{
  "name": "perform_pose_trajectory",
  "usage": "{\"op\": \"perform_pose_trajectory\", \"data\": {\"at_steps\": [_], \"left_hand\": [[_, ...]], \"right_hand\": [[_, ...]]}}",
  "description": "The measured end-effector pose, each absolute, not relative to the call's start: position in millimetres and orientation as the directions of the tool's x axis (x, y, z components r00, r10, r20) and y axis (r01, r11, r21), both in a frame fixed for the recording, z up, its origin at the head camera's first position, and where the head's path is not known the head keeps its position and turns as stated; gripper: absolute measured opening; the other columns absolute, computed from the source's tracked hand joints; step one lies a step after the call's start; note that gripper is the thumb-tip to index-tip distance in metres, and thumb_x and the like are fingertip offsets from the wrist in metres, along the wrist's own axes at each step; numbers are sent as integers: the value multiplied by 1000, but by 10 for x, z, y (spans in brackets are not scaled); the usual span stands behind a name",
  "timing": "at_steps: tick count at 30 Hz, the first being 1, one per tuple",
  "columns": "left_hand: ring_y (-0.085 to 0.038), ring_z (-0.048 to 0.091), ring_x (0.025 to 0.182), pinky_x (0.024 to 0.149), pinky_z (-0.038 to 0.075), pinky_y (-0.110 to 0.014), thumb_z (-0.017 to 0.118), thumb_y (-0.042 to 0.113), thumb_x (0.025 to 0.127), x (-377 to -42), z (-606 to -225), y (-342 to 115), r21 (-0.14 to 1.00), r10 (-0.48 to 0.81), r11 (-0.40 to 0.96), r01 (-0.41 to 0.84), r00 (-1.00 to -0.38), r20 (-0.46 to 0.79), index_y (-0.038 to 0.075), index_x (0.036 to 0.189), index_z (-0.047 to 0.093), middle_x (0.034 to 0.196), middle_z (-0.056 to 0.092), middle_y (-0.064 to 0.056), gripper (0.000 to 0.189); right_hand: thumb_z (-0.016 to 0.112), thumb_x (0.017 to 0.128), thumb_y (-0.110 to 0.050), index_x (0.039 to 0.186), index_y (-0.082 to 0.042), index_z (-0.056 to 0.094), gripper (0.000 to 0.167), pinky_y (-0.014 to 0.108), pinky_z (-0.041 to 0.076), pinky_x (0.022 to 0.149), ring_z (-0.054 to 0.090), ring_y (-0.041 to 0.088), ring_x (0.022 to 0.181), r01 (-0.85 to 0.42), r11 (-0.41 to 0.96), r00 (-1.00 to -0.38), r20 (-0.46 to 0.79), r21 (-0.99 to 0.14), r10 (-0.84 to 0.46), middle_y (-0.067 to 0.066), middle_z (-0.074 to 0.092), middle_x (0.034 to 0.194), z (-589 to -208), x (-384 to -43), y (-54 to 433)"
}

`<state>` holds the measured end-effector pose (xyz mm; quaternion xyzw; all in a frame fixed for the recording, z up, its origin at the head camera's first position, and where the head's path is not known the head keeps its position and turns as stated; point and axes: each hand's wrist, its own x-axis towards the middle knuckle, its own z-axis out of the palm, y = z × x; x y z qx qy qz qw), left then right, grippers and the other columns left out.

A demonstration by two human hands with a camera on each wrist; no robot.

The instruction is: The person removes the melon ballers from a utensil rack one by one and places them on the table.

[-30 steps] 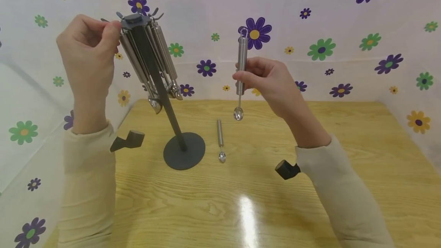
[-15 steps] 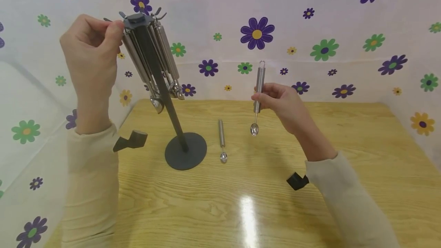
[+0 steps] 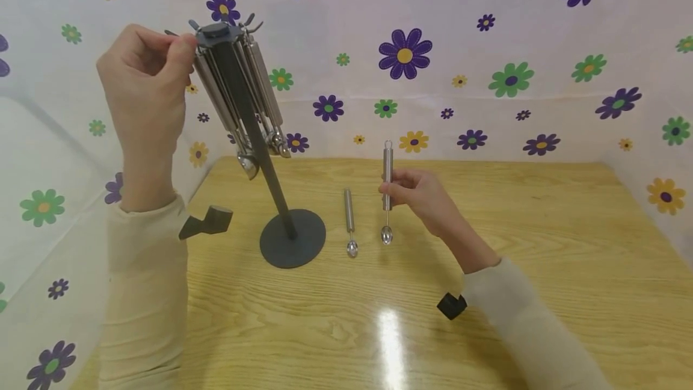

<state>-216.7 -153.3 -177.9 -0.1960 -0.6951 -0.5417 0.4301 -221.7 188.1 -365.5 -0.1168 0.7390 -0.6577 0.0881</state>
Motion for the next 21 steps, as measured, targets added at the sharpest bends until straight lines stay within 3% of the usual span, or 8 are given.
{"op": "perform_pose_trajectory", "data": {"at_steps": [8,21], "left_hand": [[-13,52,68,63,42,-22,70,14,100,-2166,-1787,-1541,580,-191,337,742,-549,814,7,95,71,80,61,11,9],[-13,53,69,64,43,-23,69,15,100,-2153,-1780,-1523,592,-204,343,729,-557,805,6,94,71,79,62,10,11]], "right_hand": [[65,103,-11,122,11,58,30,31,56,88,67,17,88,-33,113,-942,-7,-993,-336,1,72,97,-3891,-2212,1702],[65,103,-9,125,15,57,34,33,58,86,68,17,87,11,134,-943,-55,-991,-328,8,73,102,-4087,-2294,1525]]}}
